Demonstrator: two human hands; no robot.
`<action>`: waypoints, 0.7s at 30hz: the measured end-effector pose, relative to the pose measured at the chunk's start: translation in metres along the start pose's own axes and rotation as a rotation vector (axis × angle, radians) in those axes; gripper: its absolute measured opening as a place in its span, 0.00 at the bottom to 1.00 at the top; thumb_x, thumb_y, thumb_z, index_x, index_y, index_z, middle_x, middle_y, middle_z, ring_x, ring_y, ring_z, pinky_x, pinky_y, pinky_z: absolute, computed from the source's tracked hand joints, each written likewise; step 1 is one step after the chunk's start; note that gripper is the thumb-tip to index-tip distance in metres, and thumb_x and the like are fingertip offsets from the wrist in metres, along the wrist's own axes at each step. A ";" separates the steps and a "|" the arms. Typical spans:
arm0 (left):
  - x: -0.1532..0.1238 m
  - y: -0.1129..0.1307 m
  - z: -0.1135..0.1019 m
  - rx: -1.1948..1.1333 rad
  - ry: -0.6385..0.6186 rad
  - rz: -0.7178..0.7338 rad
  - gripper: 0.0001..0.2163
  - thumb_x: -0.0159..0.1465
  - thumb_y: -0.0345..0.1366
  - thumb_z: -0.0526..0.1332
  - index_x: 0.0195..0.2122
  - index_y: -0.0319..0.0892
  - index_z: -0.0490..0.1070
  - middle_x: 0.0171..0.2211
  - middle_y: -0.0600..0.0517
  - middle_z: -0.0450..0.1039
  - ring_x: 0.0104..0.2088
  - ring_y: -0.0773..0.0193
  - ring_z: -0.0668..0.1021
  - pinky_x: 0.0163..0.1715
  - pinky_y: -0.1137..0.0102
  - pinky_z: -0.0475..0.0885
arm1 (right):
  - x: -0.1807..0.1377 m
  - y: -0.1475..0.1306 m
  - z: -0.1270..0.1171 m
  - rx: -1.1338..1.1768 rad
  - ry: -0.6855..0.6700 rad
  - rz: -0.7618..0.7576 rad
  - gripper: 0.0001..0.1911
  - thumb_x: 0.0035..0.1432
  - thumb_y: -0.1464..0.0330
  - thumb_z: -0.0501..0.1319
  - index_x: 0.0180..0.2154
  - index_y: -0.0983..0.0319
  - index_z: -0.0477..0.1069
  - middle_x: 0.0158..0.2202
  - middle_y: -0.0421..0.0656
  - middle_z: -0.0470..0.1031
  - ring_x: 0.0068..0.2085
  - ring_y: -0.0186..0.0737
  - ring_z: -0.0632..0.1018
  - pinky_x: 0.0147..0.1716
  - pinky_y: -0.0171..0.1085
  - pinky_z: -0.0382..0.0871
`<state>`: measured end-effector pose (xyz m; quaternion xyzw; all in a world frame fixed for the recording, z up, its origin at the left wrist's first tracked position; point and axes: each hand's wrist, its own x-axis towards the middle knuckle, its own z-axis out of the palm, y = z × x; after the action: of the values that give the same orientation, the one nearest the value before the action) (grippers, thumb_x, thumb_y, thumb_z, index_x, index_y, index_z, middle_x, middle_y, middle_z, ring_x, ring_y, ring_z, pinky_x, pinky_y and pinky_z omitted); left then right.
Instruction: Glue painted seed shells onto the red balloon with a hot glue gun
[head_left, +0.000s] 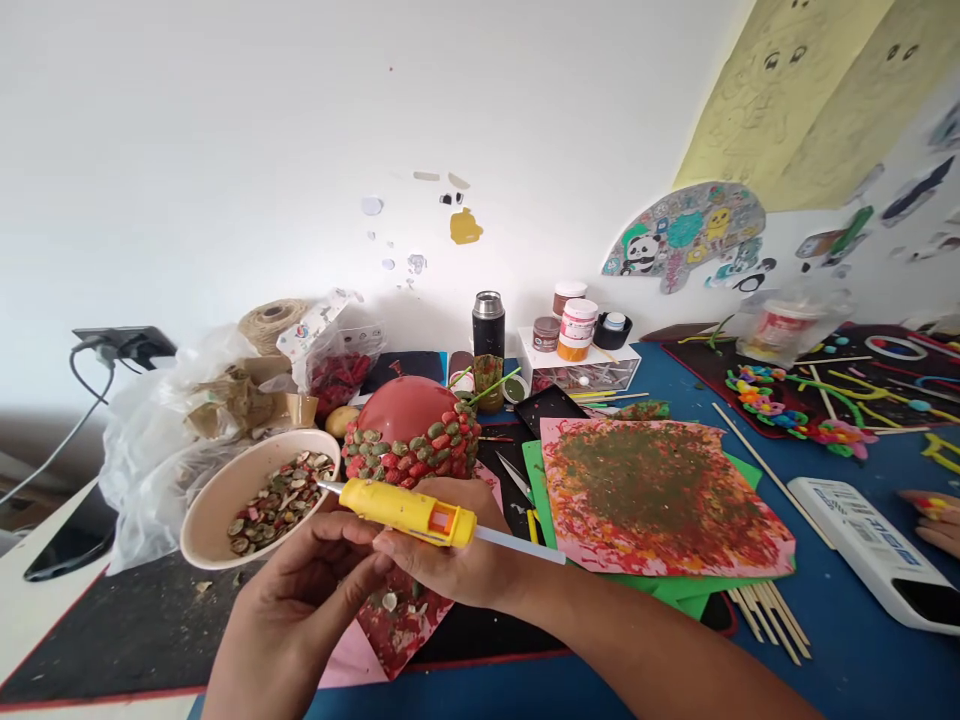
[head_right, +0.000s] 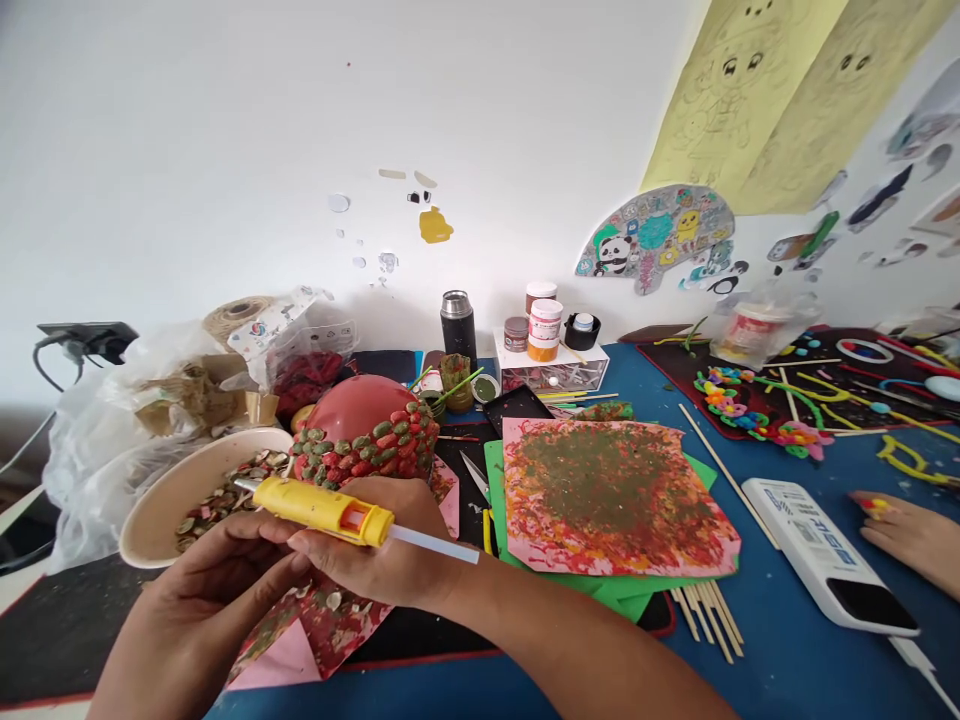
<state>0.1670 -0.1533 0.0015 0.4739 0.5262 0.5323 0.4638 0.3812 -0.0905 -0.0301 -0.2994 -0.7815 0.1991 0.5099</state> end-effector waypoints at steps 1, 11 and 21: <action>-0.001 -0.001 0.001 -0.001 0.007 0.006 0.27 0.54 0.60 0.94 0.43 0.50 0.90 0.43 0.45 0.94 0.44 0.42 0.96 0.45 0.59 0.96 | 0.000 0.000 0.000 -0.015 -0.006 0.005 0.24 0.87 0.51 0.76 0.38 0.57 0.77 0.33 0.38 0.81 0.32 0.39 0.84 0.33 0.35 0.81; 0.004 0.015 0.004 -0.045 -0.059 -0.105 0.29 0.55 0.65 0.92 0.38 0.46 0.90 0.36 0.45 0.91 0.36 0.48 0.93 0.39 0.59 0.94 | 0.001 -0.003 0.001 0.084 0.105 -0.047 0.24 0.89 0.52 0.71 0.38 0.57 0.78 0.32 0.37 0.82 0.29 0.36 0.81 0.32 0.33 0.78; 0.000 0.003 -0.004 -0.216 0.066 -0.168 0.27 0.53 0.55 0.95 0.47 0.48 0.95 0.42 0.47 0.94 0.39 0.51 0.93 0.42 0.63 0.93 | 0.004 -0.002 -0.007 0.131 0.075 -0.118 0.26 0.90 0.46 0.69 0.40 0.56 0.84 0.31 0.40 0.82 0.29 0.41 0.82 0.36 0.38 0.86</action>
<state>0.1632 -0.1541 0.0046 0.3579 0.5186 0.5606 0.5373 0.3859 -0.0892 -0.0237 -0.2262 -0.7634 0.2080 0.5682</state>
